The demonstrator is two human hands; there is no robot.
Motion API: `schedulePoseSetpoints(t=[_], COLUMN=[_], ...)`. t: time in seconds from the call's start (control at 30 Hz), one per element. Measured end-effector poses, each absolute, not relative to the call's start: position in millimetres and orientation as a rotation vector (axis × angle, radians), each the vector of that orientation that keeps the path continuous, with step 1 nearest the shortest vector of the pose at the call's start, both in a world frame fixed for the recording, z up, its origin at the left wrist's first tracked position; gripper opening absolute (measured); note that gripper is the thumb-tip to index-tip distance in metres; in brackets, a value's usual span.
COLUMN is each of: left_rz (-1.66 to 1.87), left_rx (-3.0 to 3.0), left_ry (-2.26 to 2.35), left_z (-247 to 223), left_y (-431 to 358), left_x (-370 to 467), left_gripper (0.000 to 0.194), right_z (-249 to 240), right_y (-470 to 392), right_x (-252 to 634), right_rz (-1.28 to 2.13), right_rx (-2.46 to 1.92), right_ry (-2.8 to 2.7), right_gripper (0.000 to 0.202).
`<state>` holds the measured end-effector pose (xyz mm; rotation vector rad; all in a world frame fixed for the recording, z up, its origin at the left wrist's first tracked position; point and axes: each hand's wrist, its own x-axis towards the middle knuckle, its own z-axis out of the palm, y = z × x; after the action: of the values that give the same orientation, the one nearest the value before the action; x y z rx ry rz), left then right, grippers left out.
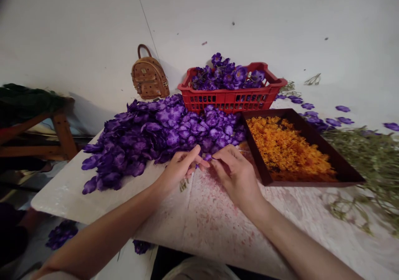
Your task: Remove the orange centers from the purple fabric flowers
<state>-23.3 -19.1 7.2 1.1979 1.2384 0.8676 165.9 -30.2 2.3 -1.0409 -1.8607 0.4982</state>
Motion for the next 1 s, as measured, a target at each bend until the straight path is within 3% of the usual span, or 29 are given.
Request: schedulePoseSetpoints(t=[0.17,0.3,0.57,1.0], left_rz=[0.871,0.983,1.166,1.087], left_rx=[1.111,1.111,1.313,1.625], left_ry=[1.246,1.301,1.366,1.321], left_z=[12.6,9.8,-4.2,-13.3], left_y=[-24.3,-20.9,-8.9,-10.8], left_x=[-21.4,-24.7,-31.5,-21.6], left_gripper=[0.045,0.022,0.003,0.022], right_z=[-0.7,-7.7,-30.2,-15.4], right_y=[-36.0,-28.8,-6.5,-5.7], right_x=[162.7,163.7,162.0,175.7], right_rz=[0.292,0.284,0.209,0.946], right_rx=[-0.981,-0.957,-1.182,-1.171], right_ry=[-2.062,-2.124,-2.373,-1.712], right_gripper=[0.018,0.015,0.01,0.012])
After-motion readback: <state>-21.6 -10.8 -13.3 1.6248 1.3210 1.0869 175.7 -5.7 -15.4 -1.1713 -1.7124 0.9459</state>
